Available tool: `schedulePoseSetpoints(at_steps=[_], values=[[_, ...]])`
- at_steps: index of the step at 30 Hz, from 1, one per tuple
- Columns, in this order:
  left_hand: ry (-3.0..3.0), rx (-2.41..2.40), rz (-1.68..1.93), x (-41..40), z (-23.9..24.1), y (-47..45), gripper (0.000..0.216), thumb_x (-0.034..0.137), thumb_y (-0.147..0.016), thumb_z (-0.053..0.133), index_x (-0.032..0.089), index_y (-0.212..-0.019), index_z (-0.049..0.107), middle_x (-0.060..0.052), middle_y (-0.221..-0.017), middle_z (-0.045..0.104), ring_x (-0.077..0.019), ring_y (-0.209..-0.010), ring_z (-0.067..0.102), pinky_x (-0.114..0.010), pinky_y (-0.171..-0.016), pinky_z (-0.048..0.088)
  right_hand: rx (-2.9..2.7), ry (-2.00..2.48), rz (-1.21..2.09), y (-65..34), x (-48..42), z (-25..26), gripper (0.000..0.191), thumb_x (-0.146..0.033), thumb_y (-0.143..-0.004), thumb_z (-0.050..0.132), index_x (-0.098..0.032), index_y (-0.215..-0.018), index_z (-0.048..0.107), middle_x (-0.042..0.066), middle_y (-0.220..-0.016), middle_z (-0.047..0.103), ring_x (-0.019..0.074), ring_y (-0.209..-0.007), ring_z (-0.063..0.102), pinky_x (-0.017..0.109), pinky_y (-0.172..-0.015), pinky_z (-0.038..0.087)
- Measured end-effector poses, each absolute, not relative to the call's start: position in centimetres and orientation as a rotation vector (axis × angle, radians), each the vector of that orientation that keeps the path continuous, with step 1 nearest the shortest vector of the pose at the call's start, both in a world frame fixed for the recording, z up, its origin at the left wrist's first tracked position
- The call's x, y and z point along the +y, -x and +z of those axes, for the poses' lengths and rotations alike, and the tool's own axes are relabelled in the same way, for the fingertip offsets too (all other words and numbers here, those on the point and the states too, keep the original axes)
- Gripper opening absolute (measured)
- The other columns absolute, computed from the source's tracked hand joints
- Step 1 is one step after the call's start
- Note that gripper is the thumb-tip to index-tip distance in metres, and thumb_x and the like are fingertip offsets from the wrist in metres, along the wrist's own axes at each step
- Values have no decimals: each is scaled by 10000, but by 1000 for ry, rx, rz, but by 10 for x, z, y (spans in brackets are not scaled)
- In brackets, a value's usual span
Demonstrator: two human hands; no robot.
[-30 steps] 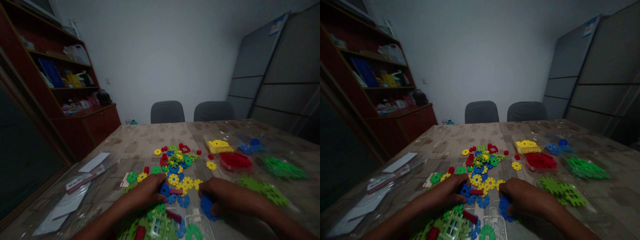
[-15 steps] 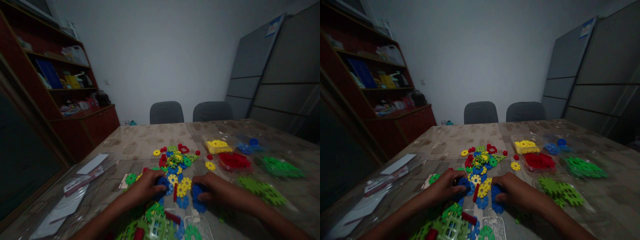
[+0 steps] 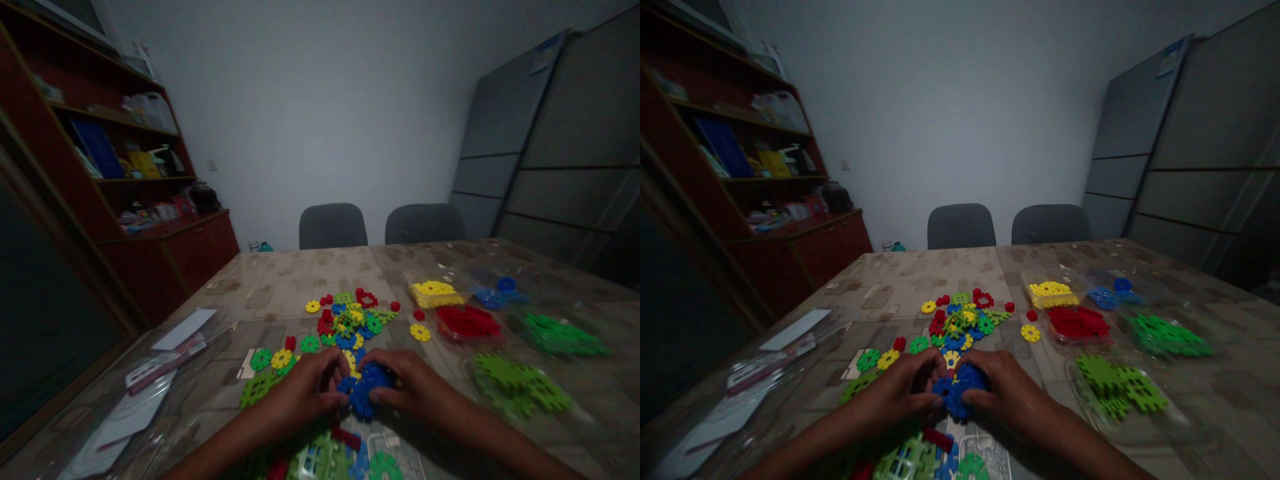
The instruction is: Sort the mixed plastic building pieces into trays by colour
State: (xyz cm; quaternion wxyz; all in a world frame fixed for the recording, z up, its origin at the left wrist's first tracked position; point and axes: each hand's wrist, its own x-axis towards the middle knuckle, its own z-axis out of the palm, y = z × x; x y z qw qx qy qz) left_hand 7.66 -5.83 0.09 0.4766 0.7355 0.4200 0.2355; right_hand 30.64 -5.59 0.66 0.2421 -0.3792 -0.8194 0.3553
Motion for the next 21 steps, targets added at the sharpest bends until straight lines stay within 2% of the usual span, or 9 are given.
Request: schedulePoseSetpoints(at_steps=[3,7,9,12,15,21], values=[[-1800,1041,550,-64,7,-80,232,36,-696,620,169,-879,570,53,-717,570,-118,-646,533,-209,-558,375,-2202,987,1027,-302,-61,5,320,-70,-732,650,-217,-1013,690,1,-960,704,163,-863,605,247,-769,421],[-1779,1014,529,-66,8,-81,249,49,-701,649,171,-910,590,44,-761,585,-120,-688,542,-205,-587,395,-2214,977,1108,-301,-62,9,224,-62,-714,646,-190,-892,695,-27,-828,686,136,-729,580,225,-648,396],[-1781,963,543,-65,6,-79,235,90,-746,659,173,-958,601,29,-801,601,-126,-720,558,-213,-626,423,-2254,1007,1065,-304,-60,14,201,-59,-715,659,-179,-873,689,-24,-798,678,134,-706,576,227,-636,391],[-1855,931,595,-62,6,-76,215,136,-818,627,186,-1027,610,0,-883,642,-148,-789,596,-254,-711,467,-2331,1117,826,-317,-53,24,162,-90,-748,680,-168,-889,683,16,-833,692,169,-757,608,254,-684,414],[-1916,953,610,-59,8,-75,181,152,-854,586,195,-1027,619,-23,-949,668,-174,-868,617,-295,-781,482,-2326,1229,514,-339,-39,33,144,-161,-817,654,-172,-959,676,80,-951,709,228,-878,638,309,-770,443],[-1918,944,578,-57,11,-75,106,201,-874,564,174,-949,633,-45,-894,694,-184,-809,642,-305,-734,493,-2094,1506,110,-411,-3,45,197,-307,-834,609,-196,-987,668,109,-972,724,292,-874,657,386,-778,466]])
